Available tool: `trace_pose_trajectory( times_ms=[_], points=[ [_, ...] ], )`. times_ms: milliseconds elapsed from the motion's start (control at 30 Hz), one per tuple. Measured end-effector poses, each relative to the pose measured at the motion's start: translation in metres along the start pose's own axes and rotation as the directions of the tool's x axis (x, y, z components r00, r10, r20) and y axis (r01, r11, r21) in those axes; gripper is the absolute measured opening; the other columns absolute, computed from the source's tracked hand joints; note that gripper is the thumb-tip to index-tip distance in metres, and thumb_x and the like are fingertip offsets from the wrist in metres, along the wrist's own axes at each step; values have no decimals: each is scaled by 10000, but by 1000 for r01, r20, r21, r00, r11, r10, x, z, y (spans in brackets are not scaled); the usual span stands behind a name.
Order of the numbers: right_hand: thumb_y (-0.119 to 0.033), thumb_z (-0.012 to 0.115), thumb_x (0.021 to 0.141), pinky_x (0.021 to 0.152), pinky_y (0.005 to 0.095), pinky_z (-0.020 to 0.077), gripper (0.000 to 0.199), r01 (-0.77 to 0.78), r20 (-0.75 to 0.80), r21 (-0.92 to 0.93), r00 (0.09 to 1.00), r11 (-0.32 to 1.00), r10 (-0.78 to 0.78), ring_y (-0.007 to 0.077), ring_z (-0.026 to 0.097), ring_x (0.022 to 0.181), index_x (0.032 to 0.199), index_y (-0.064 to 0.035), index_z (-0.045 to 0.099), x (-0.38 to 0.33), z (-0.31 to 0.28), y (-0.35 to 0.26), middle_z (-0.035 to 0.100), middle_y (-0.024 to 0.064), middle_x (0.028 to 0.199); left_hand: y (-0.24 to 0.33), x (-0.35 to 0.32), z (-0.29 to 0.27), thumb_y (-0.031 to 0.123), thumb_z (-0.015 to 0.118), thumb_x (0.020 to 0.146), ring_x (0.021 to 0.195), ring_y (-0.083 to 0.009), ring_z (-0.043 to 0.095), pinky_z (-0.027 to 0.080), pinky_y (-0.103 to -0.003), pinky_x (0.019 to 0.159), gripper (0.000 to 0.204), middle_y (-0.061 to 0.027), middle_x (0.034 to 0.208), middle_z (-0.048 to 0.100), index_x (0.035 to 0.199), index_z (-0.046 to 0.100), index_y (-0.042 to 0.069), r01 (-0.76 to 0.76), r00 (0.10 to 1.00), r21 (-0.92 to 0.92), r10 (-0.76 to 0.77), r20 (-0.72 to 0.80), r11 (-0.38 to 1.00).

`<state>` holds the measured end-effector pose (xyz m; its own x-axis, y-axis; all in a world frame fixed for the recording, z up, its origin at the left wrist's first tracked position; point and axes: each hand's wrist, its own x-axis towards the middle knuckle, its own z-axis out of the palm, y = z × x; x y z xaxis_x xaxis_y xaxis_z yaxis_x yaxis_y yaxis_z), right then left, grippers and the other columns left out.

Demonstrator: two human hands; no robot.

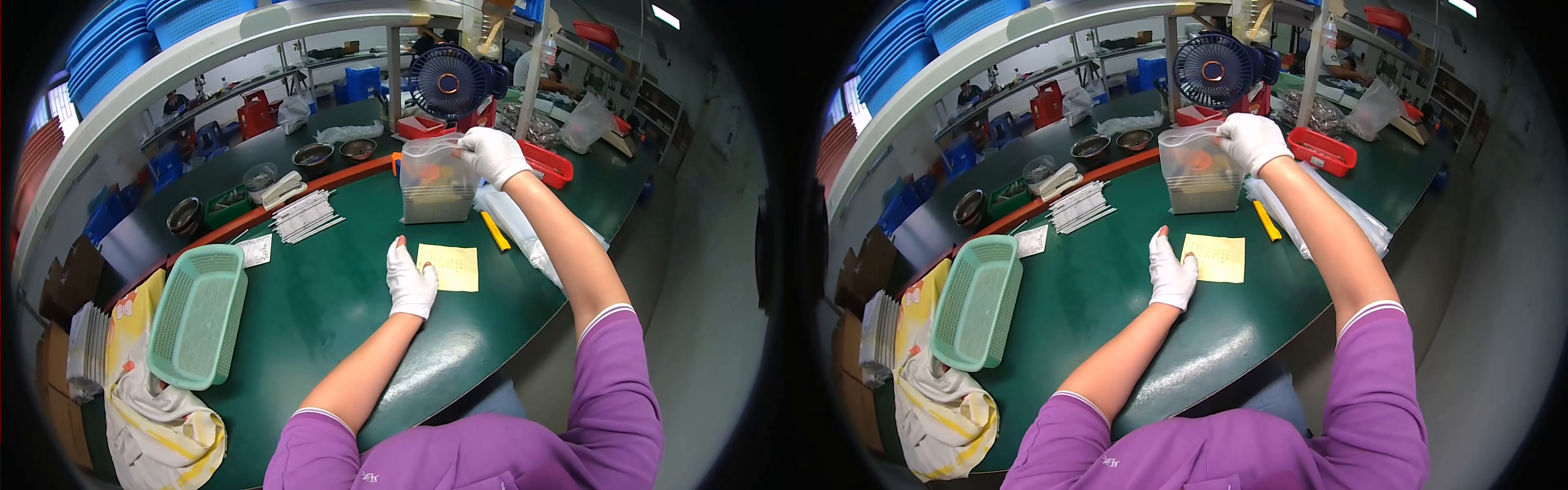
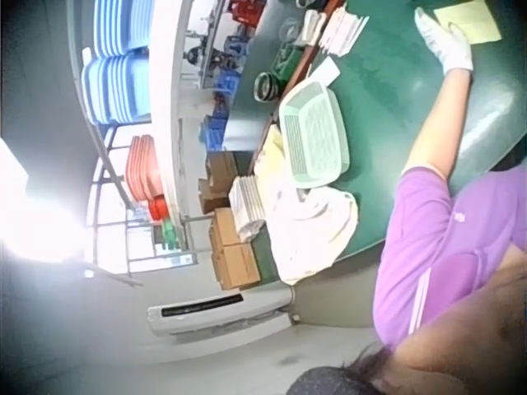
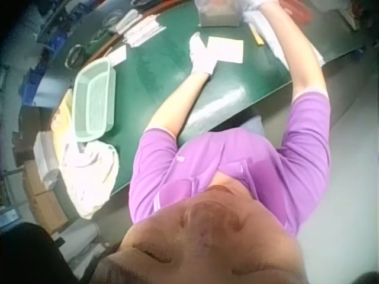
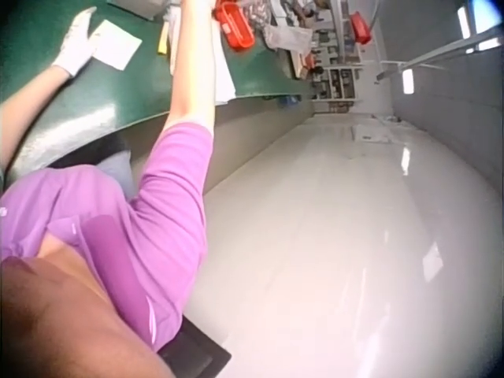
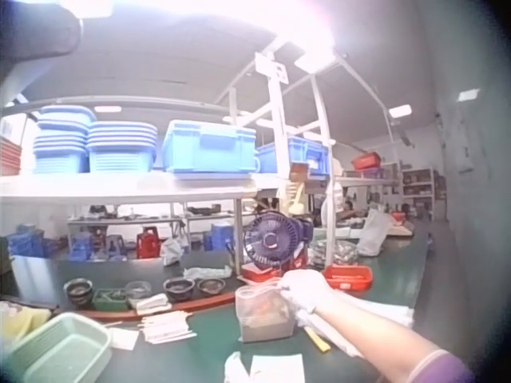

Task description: Counting, weighing, and packing small metal pins into plastic bags at an industrial workbench.

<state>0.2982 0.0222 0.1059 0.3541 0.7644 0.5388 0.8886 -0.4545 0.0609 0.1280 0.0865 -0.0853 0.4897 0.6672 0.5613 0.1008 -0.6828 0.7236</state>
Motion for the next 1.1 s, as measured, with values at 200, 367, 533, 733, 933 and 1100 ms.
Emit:
trace_pose_trajectory(
  times_ms=[200,367,533,733,933,1100],
  points=[
    [-225,636,684,620,372,461,98,216,-94,65,973,974,-210,271,576,702,706,-130,644,-51,-1,-7,576,75,704,6,3,-1,167,680,646,1171,-346,350,293,-360,993,795,-219,1286,303,1282,242,-25,125,992,-60,-127,-25,990],
    [-98,656,619,578,350,453,106,404,-76,110,914,908,-397,248,560,660,693,-83,582,-126,13,-29,569,57,712,4,6,-2,153,719,626,998,-315,517,416,-350,865,502,-158,1016,559,1063,510,26,-192,967,-81,174,-188,978],
    [-86,624,634,559,363,438,85,312,-99,178,949,933,-298,252,552,652,712,-99,594,-178,9,-22,558,66,690,26,0,-17,119,681,630,719,-274,588,475,-322,635,113,-74,717,603,699,598,88,-366,896,-327,425,127,871],
    [33,607,658,673,328,467,402,-36,-302,527,926,849,227,242,590,750,1034,-90,533,-219,27,-15,599,67,796,10,1,-14,238,631,724,619,-266,572,452,-336,533,120,-72,658,588,679,619,128,-415,856,-60,412,313,908],
    [-54,610,763,761,274,454,260,-304,136,880,898,366,419,172,587,829,1013,-24,546,-190,81,-6,609,84,915,1,9,-13,179,619,813,734,-101,566,453,-235,650,246,-65,842,626,1004,591,26,88,984,-422,-12,180,902],
    [-168,585,769,719,384,454,159,-574,252,439,817,691,518,314,573,809,888,-63,594,-169,67,-14,611,124,888,-9,20,-12,66,609,779,550,-87,435,414,-233,563,442,-4,631,480,1188,448,17,272,955,-256,-227,192,928]
  ],
)
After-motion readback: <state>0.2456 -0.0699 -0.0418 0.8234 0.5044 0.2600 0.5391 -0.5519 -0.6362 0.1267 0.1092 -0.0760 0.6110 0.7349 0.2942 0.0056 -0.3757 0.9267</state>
